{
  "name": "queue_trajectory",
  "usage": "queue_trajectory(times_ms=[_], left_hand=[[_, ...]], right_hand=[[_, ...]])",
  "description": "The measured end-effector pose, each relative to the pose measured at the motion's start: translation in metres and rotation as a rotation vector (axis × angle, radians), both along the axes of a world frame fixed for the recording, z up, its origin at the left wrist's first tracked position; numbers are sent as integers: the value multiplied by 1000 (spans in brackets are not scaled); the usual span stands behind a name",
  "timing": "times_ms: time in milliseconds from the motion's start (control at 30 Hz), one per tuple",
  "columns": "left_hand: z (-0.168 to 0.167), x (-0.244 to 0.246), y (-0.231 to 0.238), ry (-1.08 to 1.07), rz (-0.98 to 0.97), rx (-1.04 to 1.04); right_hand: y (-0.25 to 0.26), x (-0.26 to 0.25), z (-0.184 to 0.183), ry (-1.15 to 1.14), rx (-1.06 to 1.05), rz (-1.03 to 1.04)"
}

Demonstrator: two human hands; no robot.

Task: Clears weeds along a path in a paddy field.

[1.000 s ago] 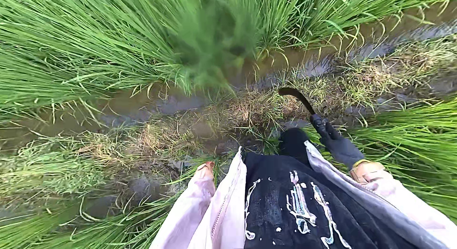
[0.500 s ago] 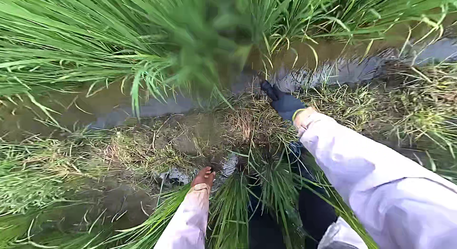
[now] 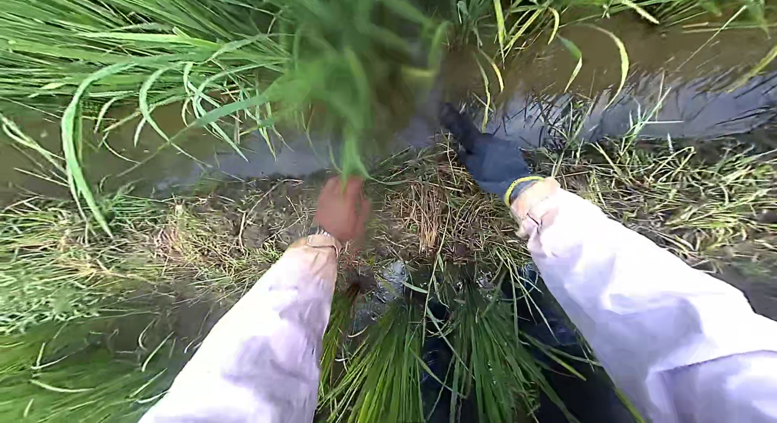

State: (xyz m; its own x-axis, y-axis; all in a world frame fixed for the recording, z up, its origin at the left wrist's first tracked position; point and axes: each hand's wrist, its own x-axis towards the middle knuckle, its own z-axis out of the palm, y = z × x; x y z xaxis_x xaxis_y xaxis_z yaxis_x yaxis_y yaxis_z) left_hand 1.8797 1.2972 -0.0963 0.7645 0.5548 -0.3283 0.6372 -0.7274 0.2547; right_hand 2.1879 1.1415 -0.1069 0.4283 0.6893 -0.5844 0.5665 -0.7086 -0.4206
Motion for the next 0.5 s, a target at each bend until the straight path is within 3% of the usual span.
queue_trajectory(times_ms=[133,300,367,500], left_hand=[[6,76,40,49,-194,46],[4,127,79,-143,-515,188],[1,130,113,13,-412,264],[-20,90,166,340,24,301]], right_hand=[[-8,4,-5,0,44,32],[32,-13,-9,-55,91,161],[38,-25,-20,-22,100,223],[22,-28,-25,133,126,240]])
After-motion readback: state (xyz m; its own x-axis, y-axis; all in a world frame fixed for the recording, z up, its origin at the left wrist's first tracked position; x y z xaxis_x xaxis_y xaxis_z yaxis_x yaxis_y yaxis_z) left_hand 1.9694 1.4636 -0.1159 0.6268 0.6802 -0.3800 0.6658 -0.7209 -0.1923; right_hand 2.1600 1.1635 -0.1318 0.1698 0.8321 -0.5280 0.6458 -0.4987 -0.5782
